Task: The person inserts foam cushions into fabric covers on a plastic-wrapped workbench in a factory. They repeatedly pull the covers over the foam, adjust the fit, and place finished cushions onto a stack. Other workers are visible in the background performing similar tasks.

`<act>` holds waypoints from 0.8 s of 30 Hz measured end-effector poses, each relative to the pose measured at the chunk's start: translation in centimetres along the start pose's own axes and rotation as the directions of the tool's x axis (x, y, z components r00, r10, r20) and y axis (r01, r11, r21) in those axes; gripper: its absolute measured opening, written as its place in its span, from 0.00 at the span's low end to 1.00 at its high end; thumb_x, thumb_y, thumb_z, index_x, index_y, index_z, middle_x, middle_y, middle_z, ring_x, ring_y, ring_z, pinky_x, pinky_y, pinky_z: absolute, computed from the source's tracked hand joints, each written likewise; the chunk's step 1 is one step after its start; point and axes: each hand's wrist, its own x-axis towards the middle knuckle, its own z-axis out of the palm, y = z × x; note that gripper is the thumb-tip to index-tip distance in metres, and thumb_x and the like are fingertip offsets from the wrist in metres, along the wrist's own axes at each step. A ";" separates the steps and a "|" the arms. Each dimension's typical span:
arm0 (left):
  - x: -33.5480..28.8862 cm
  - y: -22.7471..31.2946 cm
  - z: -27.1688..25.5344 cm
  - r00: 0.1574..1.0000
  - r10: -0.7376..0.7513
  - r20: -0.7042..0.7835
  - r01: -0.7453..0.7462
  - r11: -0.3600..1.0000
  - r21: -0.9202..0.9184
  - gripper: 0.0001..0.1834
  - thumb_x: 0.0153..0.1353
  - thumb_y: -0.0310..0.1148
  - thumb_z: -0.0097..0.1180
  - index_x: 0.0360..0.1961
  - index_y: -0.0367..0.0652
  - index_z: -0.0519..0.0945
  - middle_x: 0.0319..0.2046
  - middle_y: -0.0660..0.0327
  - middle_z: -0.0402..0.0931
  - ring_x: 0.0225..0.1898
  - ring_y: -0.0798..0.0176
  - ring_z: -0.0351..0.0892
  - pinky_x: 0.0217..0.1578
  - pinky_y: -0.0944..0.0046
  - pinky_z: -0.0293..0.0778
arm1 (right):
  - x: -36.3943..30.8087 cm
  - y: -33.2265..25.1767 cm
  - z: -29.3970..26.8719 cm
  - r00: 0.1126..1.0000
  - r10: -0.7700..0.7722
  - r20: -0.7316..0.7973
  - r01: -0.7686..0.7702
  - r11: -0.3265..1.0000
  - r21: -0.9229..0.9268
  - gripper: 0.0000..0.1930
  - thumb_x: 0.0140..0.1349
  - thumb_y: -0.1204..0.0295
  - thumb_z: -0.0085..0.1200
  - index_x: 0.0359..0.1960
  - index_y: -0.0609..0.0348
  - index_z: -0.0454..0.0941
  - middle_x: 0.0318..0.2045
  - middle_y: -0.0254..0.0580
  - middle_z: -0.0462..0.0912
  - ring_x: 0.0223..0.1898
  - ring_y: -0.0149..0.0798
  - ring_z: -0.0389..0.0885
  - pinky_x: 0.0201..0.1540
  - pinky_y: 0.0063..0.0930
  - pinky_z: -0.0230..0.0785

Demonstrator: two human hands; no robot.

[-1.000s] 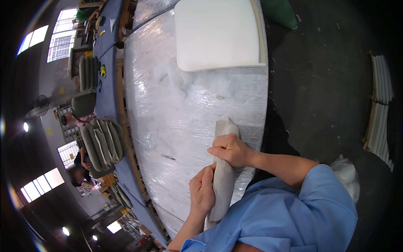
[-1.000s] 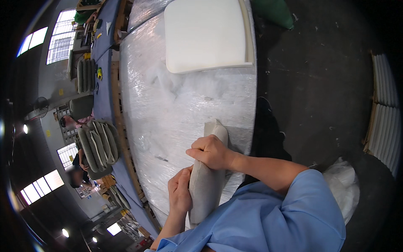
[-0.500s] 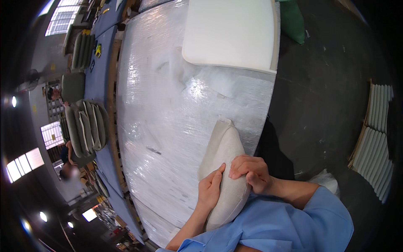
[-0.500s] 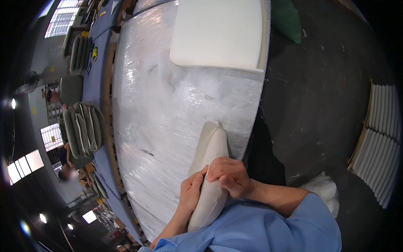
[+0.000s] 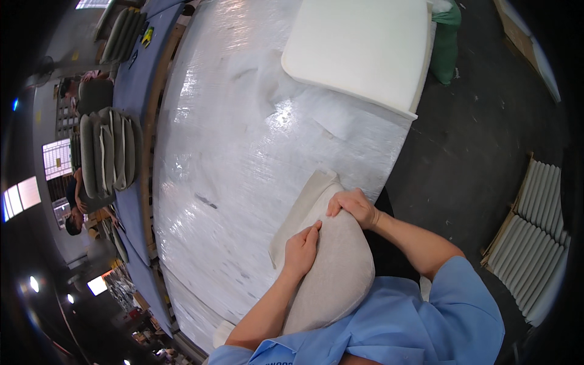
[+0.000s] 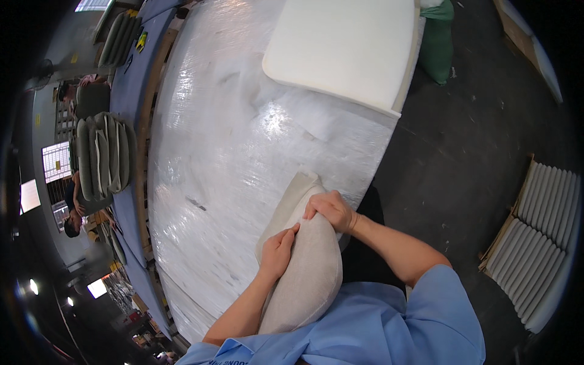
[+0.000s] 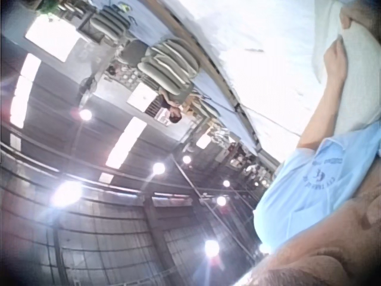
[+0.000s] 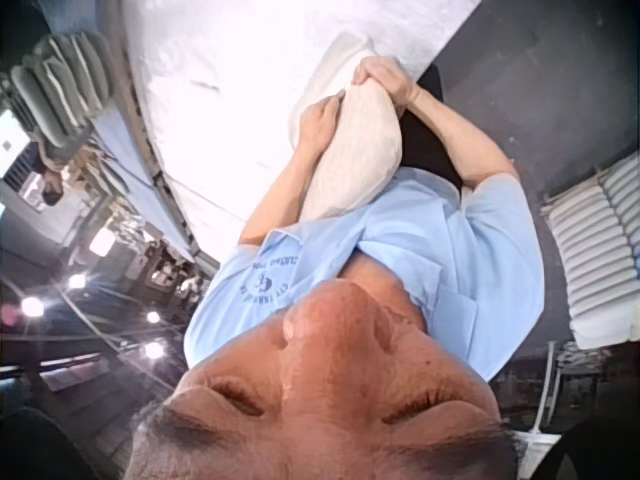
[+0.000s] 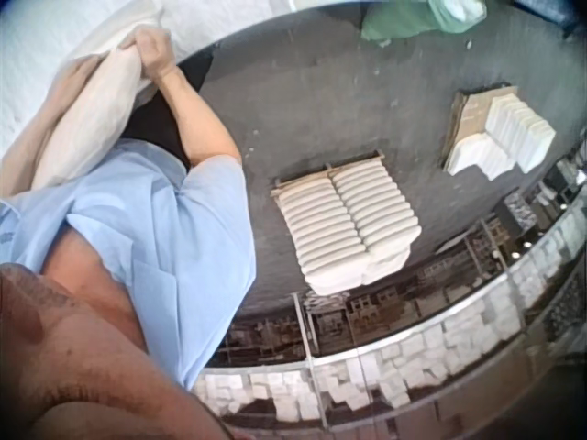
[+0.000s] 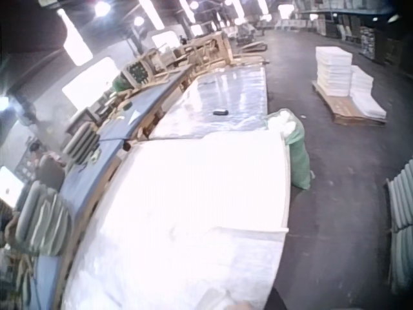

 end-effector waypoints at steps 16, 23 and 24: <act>7.3 -7.8 2.2 0.991 0.068 -0.116 -0.063 0.997 0.046 0.24 0.72 0.45 0.45 0.55 0.43 0.85 0.47 0.44 0.85 0.50 0.39 0.83 0.55 0.48 0.76 | 11.9 2.2 1.6 0.854 0.470 0.224 0.249 0.010 -0.968 0.17 0.63 0.67 0.62 0.53 0.54 0.81 0.53 0.50 0.79 0.48 0.52 0.83 0.51 0.45 0.78; 7.1 -8.4 2.4 0.886 0.110 -0.450 -0.078 0.993 0.088 0.30 0.63 0.36 0.60 0.66 0.42 0.74 0.51 0.45 0.80 0.55 0.42 0.79 0.55 0.45 0.72 | 14.6 0.1 5.8 0.773 0.621 0.129 0.146 0.023 -0.989 0.15 0.65 0.72 0.57 0.52 0.58 0.78 0.54 0.50 0.78 0.53 0.54 0.83 0.52 0.48 0.78; 7.1 -8.2 2.4 0.885 0.101 -0.455 -0.057 0.992 0.109 0.31 0.61 0.36 0.61 0.67 0.43 0.73 0.52 0.46 0.78 0.55 0.43 0.77 0.56 0.45 0.71 | 14.4 0.6 5.6 0.774 0.620 0.129 0.193 -0.037 -0.981 0.14 0.64 0.73 0.57 0.51 0.58 0.78 0.53 0.50 0.79 0.53 0.54 0.83 0.52 0.48 0.78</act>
